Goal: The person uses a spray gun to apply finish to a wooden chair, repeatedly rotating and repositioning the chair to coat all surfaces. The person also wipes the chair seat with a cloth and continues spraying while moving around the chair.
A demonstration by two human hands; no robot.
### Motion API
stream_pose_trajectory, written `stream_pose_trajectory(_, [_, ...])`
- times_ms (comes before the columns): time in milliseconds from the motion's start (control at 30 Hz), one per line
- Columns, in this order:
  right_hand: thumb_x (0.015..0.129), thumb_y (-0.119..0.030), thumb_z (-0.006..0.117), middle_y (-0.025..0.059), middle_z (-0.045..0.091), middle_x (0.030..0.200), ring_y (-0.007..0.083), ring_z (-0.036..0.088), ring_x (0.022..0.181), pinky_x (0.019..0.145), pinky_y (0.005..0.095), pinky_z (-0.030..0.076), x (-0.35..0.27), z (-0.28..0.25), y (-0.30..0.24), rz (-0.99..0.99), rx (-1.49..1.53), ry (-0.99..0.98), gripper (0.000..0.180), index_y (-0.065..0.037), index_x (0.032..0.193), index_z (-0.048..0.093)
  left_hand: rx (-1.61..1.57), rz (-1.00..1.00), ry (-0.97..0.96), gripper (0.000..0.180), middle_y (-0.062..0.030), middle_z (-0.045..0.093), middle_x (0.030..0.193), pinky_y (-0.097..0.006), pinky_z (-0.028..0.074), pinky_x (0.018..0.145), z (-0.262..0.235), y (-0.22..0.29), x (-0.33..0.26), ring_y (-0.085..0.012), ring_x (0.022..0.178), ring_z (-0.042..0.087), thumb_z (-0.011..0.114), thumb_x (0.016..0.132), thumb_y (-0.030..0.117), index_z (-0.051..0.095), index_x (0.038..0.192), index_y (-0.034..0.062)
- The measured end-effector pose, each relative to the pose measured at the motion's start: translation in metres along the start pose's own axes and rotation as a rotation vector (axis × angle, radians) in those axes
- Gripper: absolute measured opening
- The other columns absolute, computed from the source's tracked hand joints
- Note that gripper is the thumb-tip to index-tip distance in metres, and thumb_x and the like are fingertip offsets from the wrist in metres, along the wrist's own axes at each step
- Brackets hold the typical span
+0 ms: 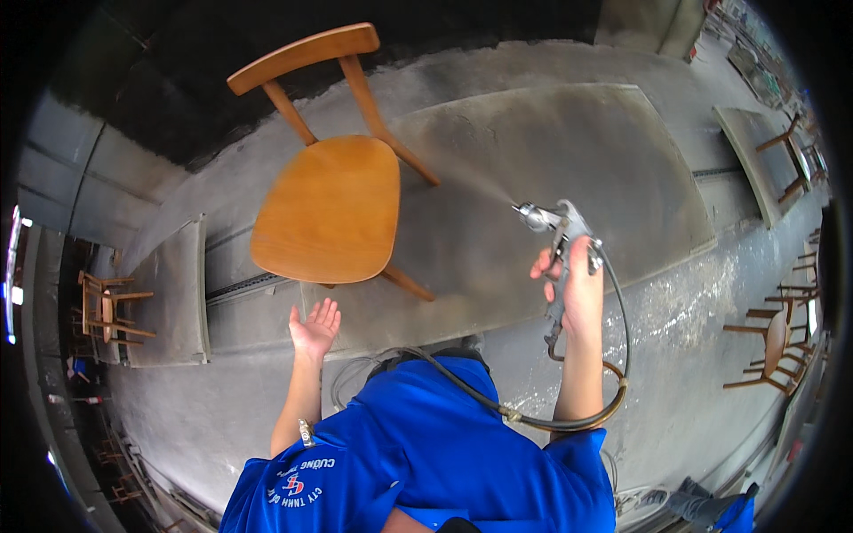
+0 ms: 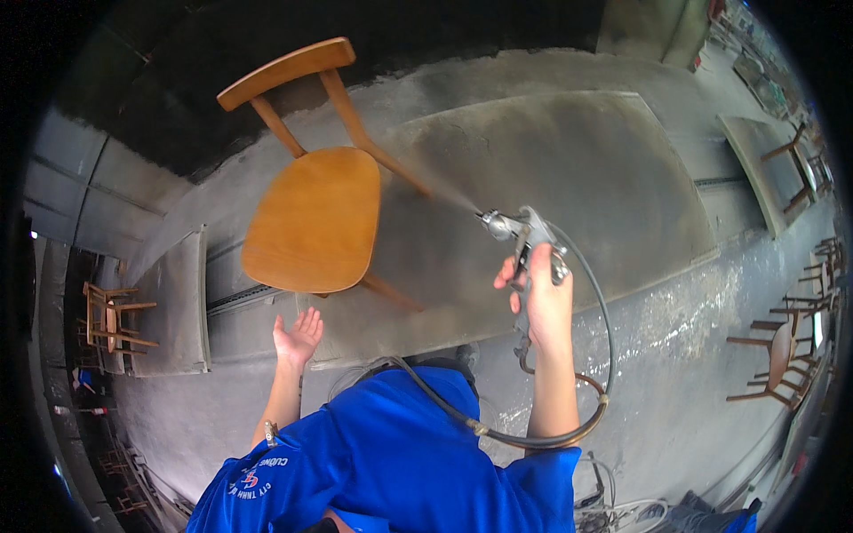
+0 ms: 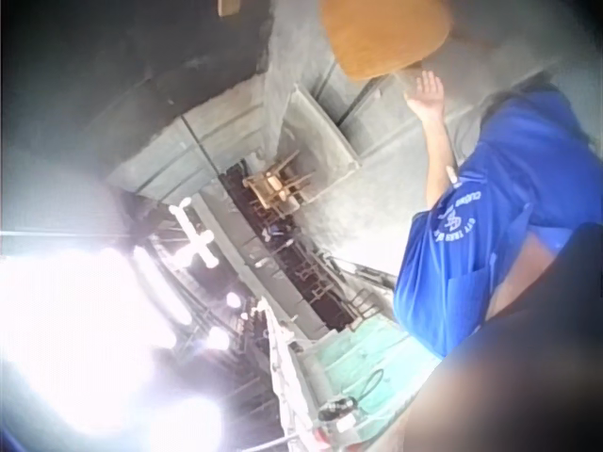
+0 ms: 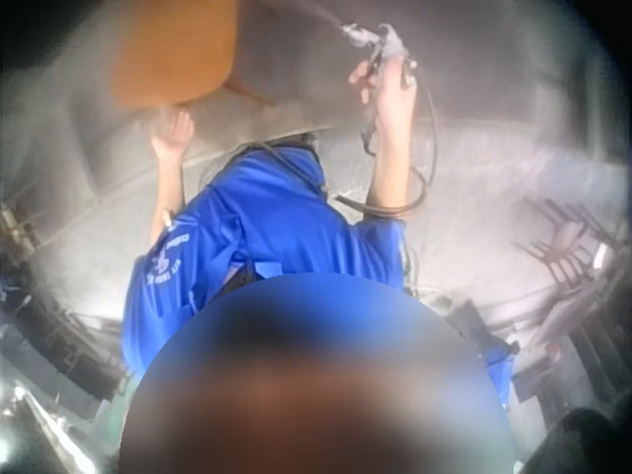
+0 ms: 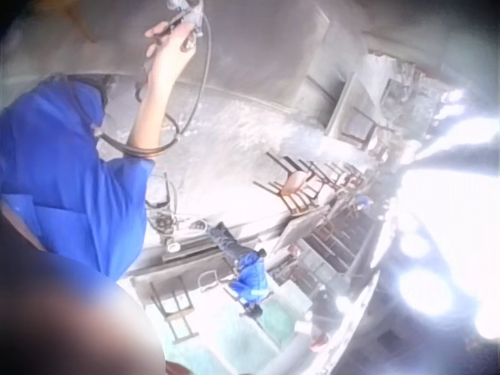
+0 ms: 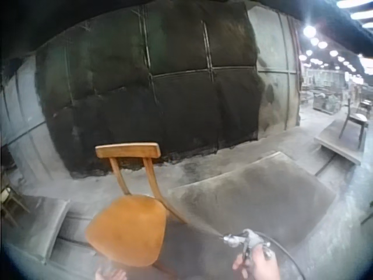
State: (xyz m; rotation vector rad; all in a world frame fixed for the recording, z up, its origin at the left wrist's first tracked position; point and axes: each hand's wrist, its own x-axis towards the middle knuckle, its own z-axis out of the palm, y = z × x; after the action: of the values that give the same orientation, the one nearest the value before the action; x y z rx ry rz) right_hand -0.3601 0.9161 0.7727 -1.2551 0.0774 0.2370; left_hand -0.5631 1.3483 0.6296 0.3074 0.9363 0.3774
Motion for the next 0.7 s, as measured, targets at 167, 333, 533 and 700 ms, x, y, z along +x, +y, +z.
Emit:
stream_pose_trajectory(167, [0.101, -0.056, 0.052, 0.0045, 0.064, 0.074, 0.0140, 0.066, 0.068, 0.044, 0.0237, 0.040, 0.021, -0.012, 0.034, 0.035, -0.152, 0.100, 0.053, -0.005, 0.093, 0.061, 0.096, -0.021, 0.129, 0.080, -0.0152, 0.048, 0.148, -0.048, 0.038, 0.111, -0.047, -0.002, 0.009, -0.0325, 0.134, 0.048, 0.040, 0.100, 0.061, 0.022, 0.156, 0.0063])
stream_pose_trajectory(333, [0.099, -0.058, 0.053, 0.0040, 0.064, 0.074, 0.0139, 0.067, 0.068, 0.044, 0.0238, 0.040, 0.038, -0.028, 0.065, 0.117, -0.213, 0.150, 0.053, -0.005, 0.096, 0.061, 0.220, -0.054, 0.231, 0.083, -0.0145, 0.047, 0.148, -0.048, 0.038, 0.110, -0.094, -0.004, 0.010, -0.0324, 0.134, 0.049, 0.040, 0.100, 0.062, 0.017, 0.158, 0.0075])
stream_pose_trajectory(533, [0.098, -0.054, 0.058, 0.0020, 0.063, 0.071, 0.0105, 0.066, 0.064, 0.044, 0.0238, 0.043, 0.052, -0.033, 0.093, 0.113, -0.335, 0.194, 0.050, -0.005, 0.091, 0.063, 0.184, -0.063, 0.336, 0.084, -0.0140, 0.047, 0.149, -0.048, 0.038, 0.110, -0.139, 0.000, 0.006, -0.0325, 0.133, 0.050, 0.040, 0.100, 0.063, 0.015, 0.159, 0.0095])
stream_pose_trajectory(700, [0.099, -0.054, 0.057, 0.0025, 0.063, 0.071, 0.0111, 0.065, 0.064, 0.043, 0.0240, 0.042, 0.057, -0.032, 0.102, 0.110, -0.344, 0.218, 0.049, -0.005, 0.093, 0.063, 0.285, -0.079, 0.391, 0.087, -0.0136, 0.043, 0.152, -0.047, 0.038, 0.111, -0.165, 0.000, 0.002, -0.0305, 0.133, 0.049, 0.038, 0.099, 0.066, 0.011, 0.161, 0.0101])
